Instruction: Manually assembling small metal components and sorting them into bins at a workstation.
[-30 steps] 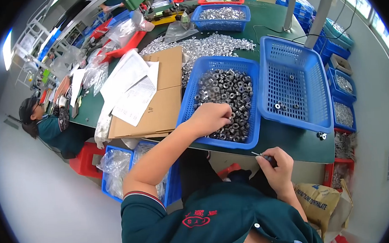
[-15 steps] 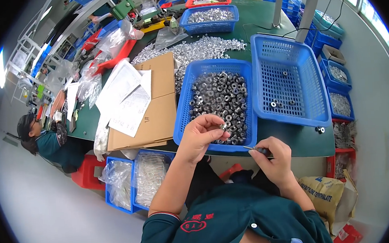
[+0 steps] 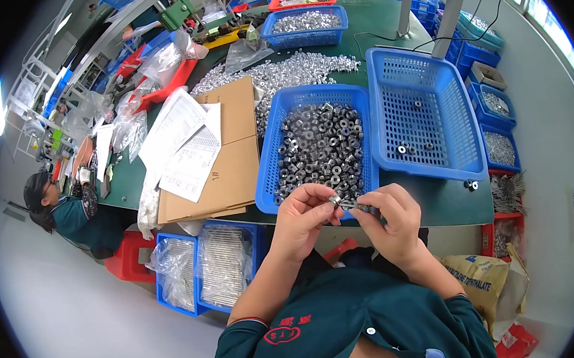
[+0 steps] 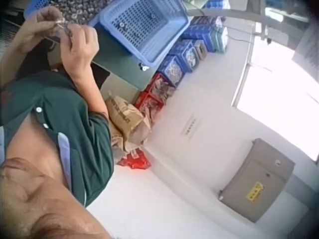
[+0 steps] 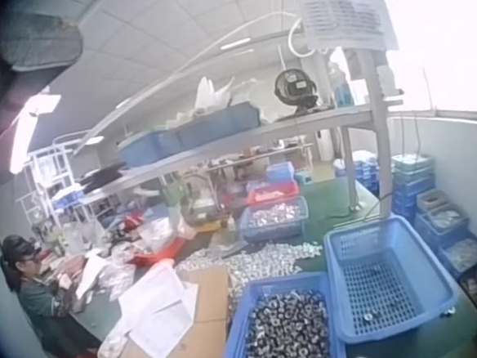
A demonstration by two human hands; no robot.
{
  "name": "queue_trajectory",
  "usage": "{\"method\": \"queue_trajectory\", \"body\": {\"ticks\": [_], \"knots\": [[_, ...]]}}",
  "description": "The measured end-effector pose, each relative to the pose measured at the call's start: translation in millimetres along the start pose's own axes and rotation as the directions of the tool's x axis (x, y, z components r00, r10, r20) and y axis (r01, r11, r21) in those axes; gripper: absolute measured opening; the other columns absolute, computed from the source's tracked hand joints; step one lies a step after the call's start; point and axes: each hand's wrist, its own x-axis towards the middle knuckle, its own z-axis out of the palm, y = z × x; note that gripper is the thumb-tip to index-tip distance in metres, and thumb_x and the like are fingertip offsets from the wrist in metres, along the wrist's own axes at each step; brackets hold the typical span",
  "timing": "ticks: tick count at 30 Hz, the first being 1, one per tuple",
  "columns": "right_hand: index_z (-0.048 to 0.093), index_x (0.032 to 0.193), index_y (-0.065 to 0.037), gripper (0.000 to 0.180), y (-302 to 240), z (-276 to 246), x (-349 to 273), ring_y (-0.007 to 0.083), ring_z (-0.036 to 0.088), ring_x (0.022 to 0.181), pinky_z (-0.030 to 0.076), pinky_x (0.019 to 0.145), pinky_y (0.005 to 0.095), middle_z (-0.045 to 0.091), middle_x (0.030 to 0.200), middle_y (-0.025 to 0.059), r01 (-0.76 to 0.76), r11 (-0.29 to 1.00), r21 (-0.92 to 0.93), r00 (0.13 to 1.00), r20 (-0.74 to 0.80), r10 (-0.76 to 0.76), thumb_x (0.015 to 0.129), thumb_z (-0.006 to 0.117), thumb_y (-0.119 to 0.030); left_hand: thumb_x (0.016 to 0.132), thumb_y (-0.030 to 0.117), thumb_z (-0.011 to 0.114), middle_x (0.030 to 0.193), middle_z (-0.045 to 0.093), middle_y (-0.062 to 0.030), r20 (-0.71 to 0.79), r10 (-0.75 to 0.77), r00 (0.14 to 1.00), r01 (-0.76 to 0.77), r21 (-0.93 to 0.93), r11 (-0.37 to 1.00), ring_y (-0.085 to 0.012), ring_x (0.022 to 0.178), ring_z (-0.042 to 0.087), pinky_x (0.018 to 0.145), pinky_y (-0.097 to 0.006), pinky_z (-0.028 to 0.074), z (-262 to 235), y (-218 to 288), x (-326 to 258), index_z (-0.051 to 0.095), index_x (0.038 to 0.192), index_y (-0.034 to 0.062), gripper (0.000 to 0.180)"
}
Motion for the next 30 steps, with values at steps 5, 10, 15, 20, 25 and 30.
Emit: {"method": "queue_trajectory", "body": {"ticks": [5,10,15,20,25,30], "knots": [[0.065,0.088,-0.003,0.024,-2,0,-1,0.0191,0.058,0.062,0.043,0.050,0.0291,0.062,0.076,0.0080,0.064,0.996,-0.055,0.998,-0.025,-0.065,0.070,0.079,0.002,0.090,-0.001,0.065,0.094,0.067,-0.0097,-0.004,0.024,1.000,-0.023,0.036,0.999,-0.0180,0.085,0.068,0.075,-0.031,0.056,4,-4,-5,0.060,0.110,-0.0004,0.021],[0.065,0.081,-0.003,0.019,-8,-3,-1,0.0186,0.056,0.057,0.041,0.048,0.0287,0.060,0.069,0.0054,0.008,0.998,-0.067,1.000,0.004,-0.008,0.070,0.080,-0.001,0.091,-0.001,0.064,0.095,0.067,-0.0089,-0.017,0.138,0.990,-0.127,0.288,0.949,-0.0162,0.087,0.069,0.079,-0.030,0.057,10,-2,-14,0.060,0.110,0.0003,0.020],[0.065,0.076,-0.001,0.014,-10,-6,-6,0.0147,0.053,0.054,0.039,0.048,0.0271,0.059,0.065,0.0052,-0.212,0.975,0.058,0.976,0.066,0.209,0.074,0.078,-0.003,0.092,-0.002,0.063,0.100,0.067,-0.0084,0.010,0.142,0.990,-0.137,0.334,0.932,-0.0175,0.090,0.070,0.081,-0.030,0.058,11,0,-16,0.060,0.112,0.0008,0.020],[0.065,0.077,0.001,0.014,-8,-7,-10,0.0093,0.051,0.056,0.038,0.050,0.0251,0.058,0.064,0.0031,-0.422,0.889,0.179,0.904,0.156,0.398,0.081,0.075,-0.008,0.092,-0.005,0.061,0.104,0.066,-0.0081,0.045,0.155,0.987,-0.161,0.364,0.917,-0.0177,0.092,0.070,0.082,-0.031,0.058,13,0,-19,0.060,0.113,0.0006,0.021],[0.064,0.079,0.001,0.014,-8,-8,-13,0.0075,0.050,0.062,0.038,0.055,0.0237,0.058,0.068,0.0027,-0.495,0.839,0.225,0.868,0.171,0.466,0.084,0.073,-0.008,0.092,-0.007,0.060,0.106,0.065,-0.0076,0.052,0.219,0.974,-0.223,0.368,0.903,-0.0171,0.096,0.068,0.083,-0.029,0.057,15,0,-19,0.059,0.112,0.0016,0.021],[0.064,0.082,0.000,0.011,-7,-14,-10,0.0088,0.052,0.063,0.039,0.056,0.0237,0.059,0.072,0.0028,-0.460,0.858,0.231,0.887,0.157,0.433,0.083,0.074,-0.006,0.089,-0.008,0.062,0.105,0.066,-0.0091,0.130,0.393,0.910,-0.391,0.585,0.711,-0.0164,0.091,0.069,0.068,-0.024,0.054,10,-4,-15,0.057,0.115,0.0019,0.028]]}}
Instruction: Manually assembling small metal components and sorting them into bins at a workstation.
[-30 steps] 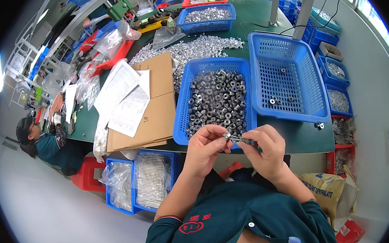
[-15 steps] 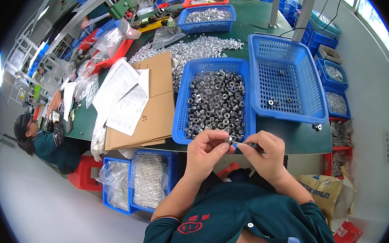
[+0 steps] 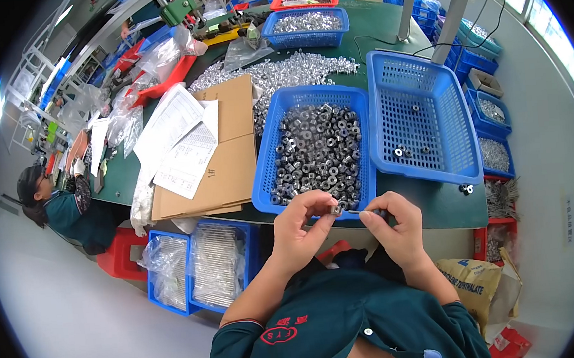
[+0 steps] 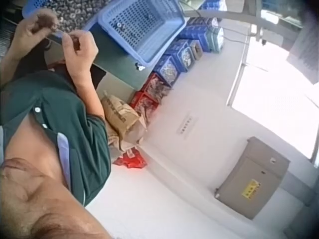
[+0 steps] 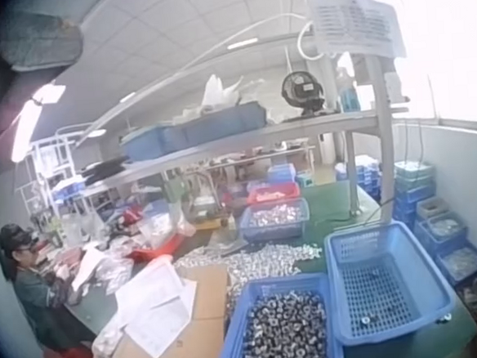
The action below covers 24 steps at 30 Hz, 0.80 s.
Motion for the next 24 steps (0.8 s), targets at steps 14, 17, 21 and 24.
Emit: {"method": "queue_trajectory", "body": {"ticks": [14,17,21,24], "knots": [[0.063,0.082,-0.004,0.021,-13,0,6,0.0267,0.057,0.062,0.046,0.054,0.0353,0.062,0.075,0.0082,0.505,0.776,-0.379,0.859,0.128,-0.496,0.067,0.074,0.004,0.082,-0.008,0.065,0.099,0.069,-0.0132,0.284,0.244,0.927,-0.366,0.548,0.753,-0.0256,0.086,0.069,0.076,-0.032,0.056,4,13,5,0.058,0.123,0.0017,0.042],[0.063,0.081,-0.004,0.020,-13,1,7,0.0263,0.059,0.065,0.048,0.057,0.0351,0.064,0.077,0.0080,0.495,0.809,-0.317,0.868,0.144,-0.475,0.067,0.074,0.005,0.083,-0.007,0.063,0.094,0.065,-0.0136,0.360,0.277,0.891,-0.429,0.466,0.774,-0.0305,0.082,0.065,0.071,-0.038,0.054,11,14,10,0.052,0.131,0.0022,0.050],[0.067,0.087,-0.001,0.016,-7,-14,1,0.0142,0.061,0.070,0.049,0.063,0.0261,0.067,0.080,0.0059,0.163,0.971,-0.177,0.984,-0.036,-0.172,0.074,0.076,0.004,0.081,-0.008,0.065,0.098,0.069,-0.0126,0.267,0.204,0.942,-0.315,0.491,0.812,-0.0236,0.087,0.070,0.078,-0.032,0.056,16,16,17,0.054,0.131,0.0015,0.051],[0.067,0.093,0.000,0.017,6,-27,-4,0.0104,0.060,0.071,0.048,0.065,0.0236,0.066,0.083,0.0045,0.032,0.997,-0.068,0.993,-0.114,-0.040,0.079,0.075,0.003,0.082,-0.009,0.065,0.096,0.069,-0.0115,0.280,0.245,0.928,-0.358,0.497,0.790,-0.0208,0.084,0.070,0.074,-0.030,0.056,19,24,44,0.057,0.128,0.0039,0.048]]}}
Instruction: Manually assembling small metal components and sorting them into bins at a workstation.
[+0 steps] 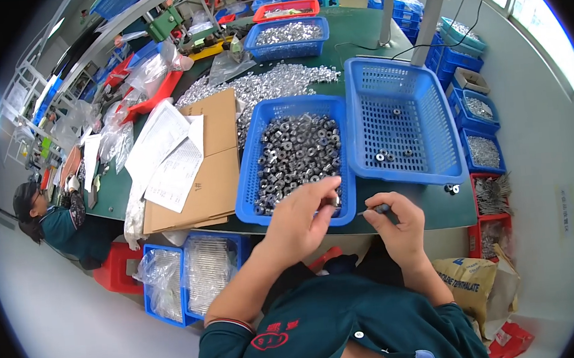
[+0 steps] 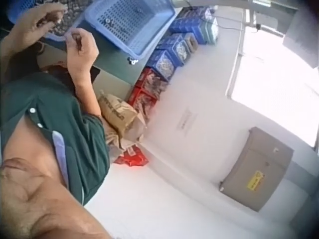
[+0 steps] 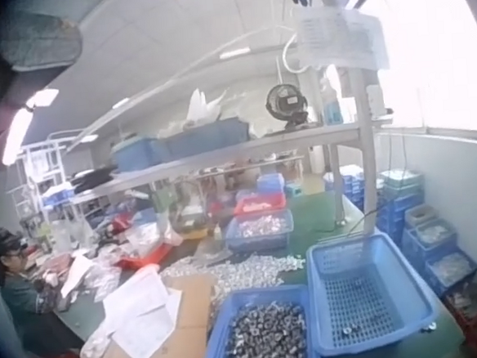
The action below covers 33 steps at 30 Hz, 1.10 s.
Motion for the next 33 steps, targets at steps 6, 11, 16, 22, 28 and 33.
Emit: {"method": "queue_trajectory", "body": {"ticks": [6,11,16,22,28,33], "knots": [[0.068,0.096,-0.002,0.016,16,-10,-29,0.0146,0.061,0.069,0.048,0.061,0.0262,0.064,0.082,0.0077,-0.116,0.993,-0.032,0.984,0.136,0.119,0.082,0.073,-0.002,0.082,-0.002,0.058,0.097,0.067,-0.0158,0.246,0.161,0.956,-0.160,-0.026,0.987,-0.0349,0.090,0.065,0.079,-0.041,0.052,38,-20,96,0.064,0.108,0.0030,0.027],[0.068,0.095,-0.001,0.014,16,-14,-46,0.0125,0.062,0.068,0.049,0.061,0.0252,0.065,0.080,0.0067,-0.207,0.978,-0.022,0.963,0.169,0.208,0.082,0.074,-0.003,0.076,0.002,0.061,0.087,0.070,-0.0089,0.725,-0.121,0.678,-0.233,0.368,0.900,-0.0294,0.091,0.067,0.088,-0.041,0.047,87,-62,135,0.072,0.092,0.0112,0.022],[0.068,0.095,0.000,0.013,29,-20,-50,0.0106,0.062,0.068,0.050,0.062,0.0238,0.066,0.081,0.0056,-0.209,0.978,-0.018,0.972,0.103,0.210,0.083,0.073,-0.002,0.076,0.006,0.063,0.089,0.071,-0.0034,0.725,-0.194,0.661,-0.332,0.513,0.792,-0.0230,0.096,0.067,0.098,-0.044,0.037,105,-77,137,0.074,0.093,0.0187,0.024],[0.068,0.094,0.000,0.013,33,-17,-46,0.0101,0.062,0.069,0.050,0.061,0.0233,0.066,0.082,0.0052,-0.212,0.977,0.032,0.971,0.124,0.206,0.083,0.073,-0.001,0.078,0.013,0.065,0.086,0.070,-0.0087,0.218,0.143,0.965,-0.220,0.385,0.896,-0.0298,0.086,0.064,0.079,-0.042,0.048,27,-72,119,0.071,0.087,0.0078,0.012],[0.067,0.094,0.000,0.012,34,-6,-42,0.0066,0.054,0.069,0.045,0.064,0.0215,0.062,0.078,-0.0002,-0.239,0.969,0.059,0.956,0.187,0.225,0.082,0.072,0.001,0.079,0.030,0.067,0.088,0.072,-0.0127,0.566,-0.453,0.689,0.141,0.508,0.850,-0.0325,0.086,0.069,0.075,-0.045,0.053,-2,-69,51,0.074,0.090,0.0114,0.022],[0.067,0.094,0.000,0.013,27,-5,-42,0.0069,0.055,0.069,0.046,0.064,0.0216,0.063,0.079,0.0007,-0.241,0.969,0.058,0.955,0.193,0.226,0.082,0.072,0.001,0.076,0.032,0.072,0.087,0.072,-0.0134,0.513,-0.587,0.626,0.210,0.613,0.761,-0.0332,0.087,0.069,0.076,-0.045,0.053,13,-68,38,0.074,0.092,0.0103,0.027]]}}
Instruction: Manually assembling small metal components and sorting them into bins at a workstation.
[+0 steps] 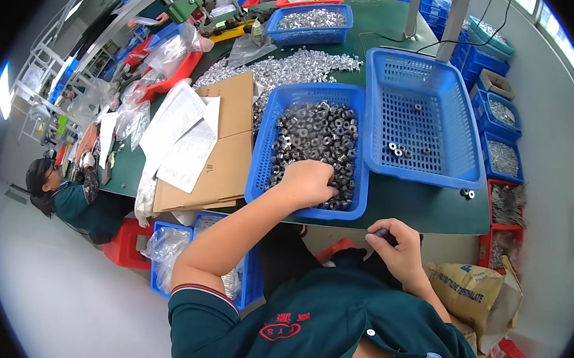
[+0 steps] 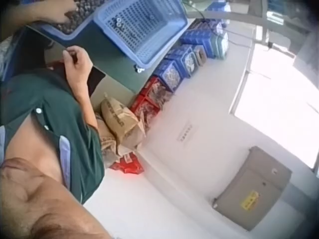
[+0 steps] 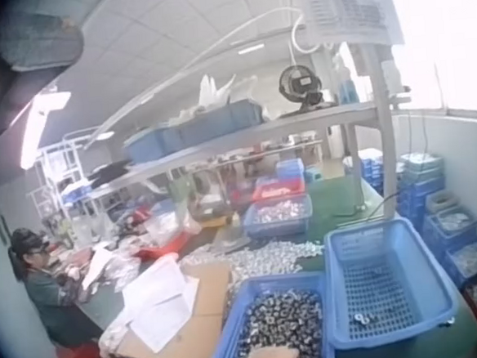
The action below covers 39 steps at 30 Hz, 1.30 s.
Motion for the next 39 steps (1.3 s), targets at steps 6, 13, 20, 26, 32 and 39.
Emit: {"method": "queue_trajectory", "body": {"ticks": [6,13,20,26,32,39], "knots": [[0.068,0.093,0.000,0.013,2,2,-5,0.0067,0.055,0.068,0.046,0.063,0.0217,0.064,0.079,0.0005,0.004,1.000,-0.005,0.999,-0.039,-0.005,0.081,0.072,0.001,0.073,0.019,0.073,0.090,0.072,-0.0133,-0.073,0.125,0.989,-0.133,-0.121,0.984,-0.0330,0.089,0.068,0.078,-0.044,0.053,13,-4,-1,0.072,0.091,0.0076,0.022],[0.068,0.093,-0.001,0.013,-3,-1,-5,0.0072,0.056,0.068,0.046,0.063,0.0222,0.064,0.079,0.0013,0.028,1.000,-0.014,0.998,-0.062,-0.029,0.080,0.073,0.001,0.076,0.004,0.073,0.093,0.070,-0.0098,-0.111,0.062,0.992,-0.108,-0.475,0.873,-0.0208,0.087,0.068,0.080,-0.033,0.054,5,-16,-11,0.066,0.102,0.0031,0.027],[0.067,0.097,-0.001,0.016,-13,2,10,0.0105,0.058,0.072,0.047,0.066,0.0237,0.064,0.084,0.0042,0.112,0.993,-0.034,0.988,-0.100,-0.115,0.082,0.071,0.002,0.083,-0.003,0.071,0.098,0.066,-0.0045,-0.387,0.049,0.921,-0.363,-0.802,0.474,-0.0107,0.088,0.064,0.079,-0.027,0.053,4,-10,-53,0.063,0.106,0.0021,0.025],[0.066,0.105,-0.001,0.022,-23,11,29,0.0172,0.062,0.078,0.050,0.070,0.0276,0.064,0.095,0.0094,0.308,0.950,0.048,0.949,-0.087,-0.304,0.084,0.067,0.006,0.088,-0.002,0.066,0.101,0.067,-0.0096,-0.337,-0.001,0.942,-0.333,-0.930,-0.155,-0.0191,0.093,0.069,0.083,-0.031,0.057,23,-6,-68,0.062,0.108,0.0009,0.021],[0.067,0.104,-0.001,0.023,-35,24,38,0.0190,0.065,0.078,0.052,0.069,0.0275,0.067,0.094,0.0097,0.318,0.944,0.085,0.944,-0.124,-0.306,0.082,0.069,0.006,0.091,0.002,0.062,0.105,0.068,-0.0127,-0.256,-0.037,0.966,-0.240,-0.833,-0.499,-0.0265,0.098,0.071,0.086,-0.037,0.059,27,-1,-75,0.061,0.114,0.0003,0.023],[0.067,0.098,0.000,0.018,-47,30,47,0.0194,0.066,0.078,0.051,0.067,0.0285,0.066,0.085,0.0103,0.461,0.881,-0.107,0.879,-0.082,-0.470,0.082,0.068,0.006,0.092,0.004,0.061,0.099,0.070,-0.0105,-0.156,-0.054,0.986,-0.163,-0.865,-0.474,-0.0249,0.096,0.071,0.080,-0.033,0.058,29,6,-86,0.062,0.115,0.0000,0.023]]}}
